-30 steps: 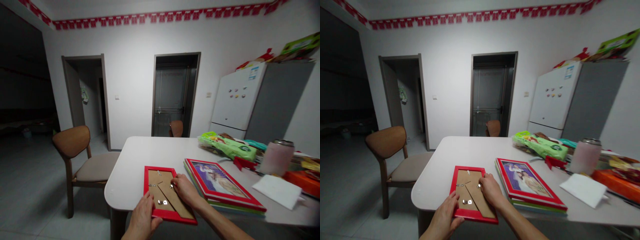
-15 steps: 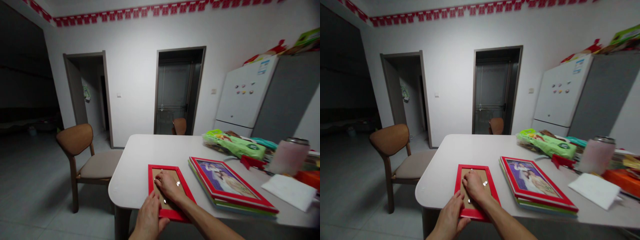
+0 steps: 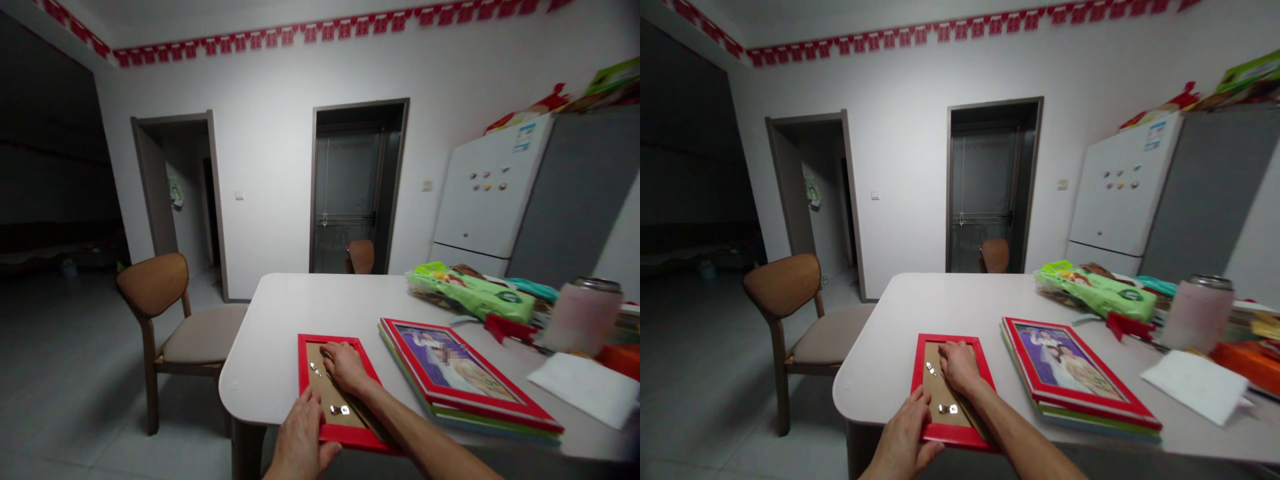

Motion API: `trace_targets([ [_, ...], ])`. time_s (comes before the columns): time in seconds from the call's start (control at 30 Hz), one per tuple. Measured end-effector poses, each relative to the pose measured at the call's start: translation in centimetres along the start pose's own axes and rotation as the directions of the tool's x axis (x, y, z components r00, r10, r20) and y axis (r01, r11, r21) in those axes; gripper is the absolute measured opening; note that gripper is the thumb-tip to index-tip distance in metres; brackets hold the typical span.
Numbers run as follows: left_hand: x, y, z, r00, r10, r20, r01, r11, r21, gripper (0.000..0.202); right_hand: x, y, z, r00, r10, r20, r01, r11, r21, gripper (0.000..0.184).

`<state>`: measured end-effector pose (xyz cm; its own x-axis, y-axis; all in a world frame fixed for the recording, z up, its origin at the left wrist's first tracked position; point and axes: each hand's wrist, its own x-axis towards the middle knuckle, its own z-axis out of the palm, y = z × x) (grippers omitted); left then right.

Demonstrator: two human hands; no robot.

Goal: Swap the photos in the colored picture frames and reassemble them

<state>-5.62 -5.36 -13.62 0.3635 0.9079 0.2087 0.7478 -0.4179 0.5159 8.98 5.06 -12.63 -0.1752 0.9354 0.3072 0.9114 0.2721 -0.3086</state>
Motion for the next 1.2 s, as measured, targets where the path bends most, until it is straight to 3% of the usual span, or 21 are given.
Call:
trace_targets([
  [0.13, 0.1, -0.3, 0.4, 0.999, 0.034, -0.009, -0.034, 0.999, 0.005, 0.060, -2.7, 0.3, -2.0, 0.999, -0.008, -0.031, 0.009, 0.999, 0.034, 0.037],
  [0.27, 0.0, -0.6, 0.8, 0.997, 0.063, -0.034, -0.064, 0.998, -0.004, 0.050, -5.5, 1.0, -3.3, 0.995, -0.037, 0.095, 0.031, 0.998, 0.060, 0.035],
  [0.37, -0.1, -0.7, 0.9, 0.997, 0.061, -0.046, -0.063, 0.997, -0.053, 0.048, -5.8, 1.0, -3.8, 0.995, -0.019, 0.097, 0.007, 0.993, 0.116, 0.037],
  [0.47, 0.2, -0.5, 0.5, 0.996, 0.005, -0.090, -0.024, 0.977, -0.211, 0.047, -5.0, 0.3, -5.1, 0.997, 0.008, 0.077, -0.019, 0.990, 0.138, 0.038],
  [0.63, 2.1, -0.1, -0.7, 0.951, -0.176, -0.254, 0.015, 0.846, -0.532, 0.038, -4.0, -2.7, -8.0, 0.997, -0.051, 0.061, 0.043, 0.993, 0.113, 0.023],
  [0.73, 3.1, -1.5, -1.8, 0.910, -0.305, -0.282, 0.006, 0.688, -0.726, 0.032, -3.7, -4.6, -8.4, 0.997, -0.078, 0.001, 0.076, 0.985, 0.155, 0.028],
  [0.8, 3.1, -3.1, -2.8, 0.886, -0.379, -0.266, 0.034, 0.627, -0.778, 0.033, -3.5, -4.8, -8.2, 0.995, -0.099, -0.031, 0.103, 0.970, 0.219, 0.033],
  [0.87, 2.3, -5.1, -3.9, 0.870, -0.425, -0.248, 0.081, 0.621, -0.779, 0.036, -3.5, -3.7, -7.8, 0.994, -0.091, -0.059, 0.103, 0.963, 0.248, 0.036],
  [1.0, 0.2, -8.6, -5.7, 0.843, -0.494, -0.215, 0.173, 0.625, -0.761, 0.037, -4.3, 0.7, -6.2, 0.997, 0.044, -0.056, -0.035, 0.988, 0.150, 0.037],
  [1.1, -0.5, -10.1, -6.1, 0.831, -0.518, -0.202, 0.236, 0.657, -0.716, 0.034, -5.2, 3.4, -4.7, 0.995, 0.097, -0.003, -0.097, 0.994, 0.051, 0.034],
  [1.2, -0.2, -10.8, -6.2, 0.826, -0.521, -0.213, 0.300, 0.728, -0.617, 0.031, -5.9, 4.4, -3.6, 0.991, 0.135, 0.020, -0.134, 0.991, -0.027, 0.031],
])
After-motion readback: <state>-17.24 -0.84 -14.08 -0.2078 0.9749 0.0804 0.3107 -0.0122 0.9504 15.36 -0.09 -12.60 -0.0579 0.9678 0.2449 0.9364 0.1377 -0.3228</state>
